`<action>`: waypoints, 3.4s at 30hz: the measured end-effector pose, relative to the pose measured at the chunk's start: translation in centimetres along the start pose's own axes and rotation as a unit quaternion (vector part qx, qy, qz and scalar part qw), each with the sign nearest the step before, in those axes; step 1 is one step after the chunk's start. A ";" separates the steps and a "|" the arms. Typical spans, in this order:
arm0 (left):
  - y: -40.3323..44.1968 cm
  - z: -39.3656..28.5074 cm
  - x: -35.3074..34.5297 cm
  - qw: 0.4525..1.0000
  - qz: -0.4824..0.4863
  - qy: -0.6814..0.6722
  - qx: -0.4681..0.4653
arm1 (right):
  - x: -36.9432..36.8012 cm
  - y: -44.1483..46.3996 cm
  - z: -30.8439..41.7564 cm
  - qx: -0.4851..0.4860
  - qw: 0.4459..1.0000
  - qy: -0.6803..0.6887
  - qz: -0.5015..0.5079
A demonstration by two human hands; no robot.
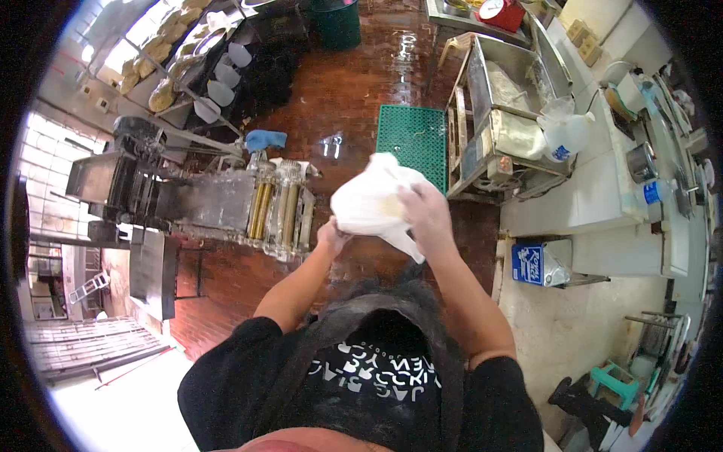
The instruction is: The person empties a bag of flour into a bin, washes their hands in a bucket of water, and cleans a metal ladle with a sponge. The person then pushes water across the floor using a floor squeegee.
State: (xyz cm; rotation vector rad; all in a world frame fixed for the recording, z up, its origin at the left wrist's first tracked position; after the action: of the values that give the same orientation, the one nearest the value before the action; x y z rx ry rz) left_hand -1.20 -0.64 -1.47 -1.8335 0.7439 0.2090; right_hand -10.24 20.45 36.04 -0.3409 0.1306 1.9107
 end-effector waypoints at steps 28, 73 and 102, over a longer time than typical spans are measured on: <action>27.1 -27.1 -54.1 0.933 0.170 0.257 -0.189 | 23.2 59.2 12.0 0.073 0.978 -0.014 -0.197; 57.7 -8.6 -92.0 0.440 0.306 0.781 0.320 | 43.5 79.4 3.6 -0.101 0.585 -0.555 -0.582; 34.2 -0.9 -106.9 0.683 0.510 0.519 0.061 | 52.2 55.1 0.6 0.019 0.759 -0.078 -0.646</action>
State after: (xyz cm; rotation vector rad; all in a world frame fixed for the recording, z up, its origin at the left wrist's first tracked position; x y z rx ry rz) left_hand -105.45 32.94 23.06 -1.0572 2.4894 -0.2300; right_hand -78.54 47.68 17.09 -0.1457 -0.1625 0.5321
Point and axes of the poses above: each hand's wrist, its own y-axis towards the middle knuckle, its own x-axis out of the back of the hand, z = x × y, the point moved 2 cm from there along y, towards the middle knuckle, and after that the axes turned 7 degrees about x, right-handed, at the moved point
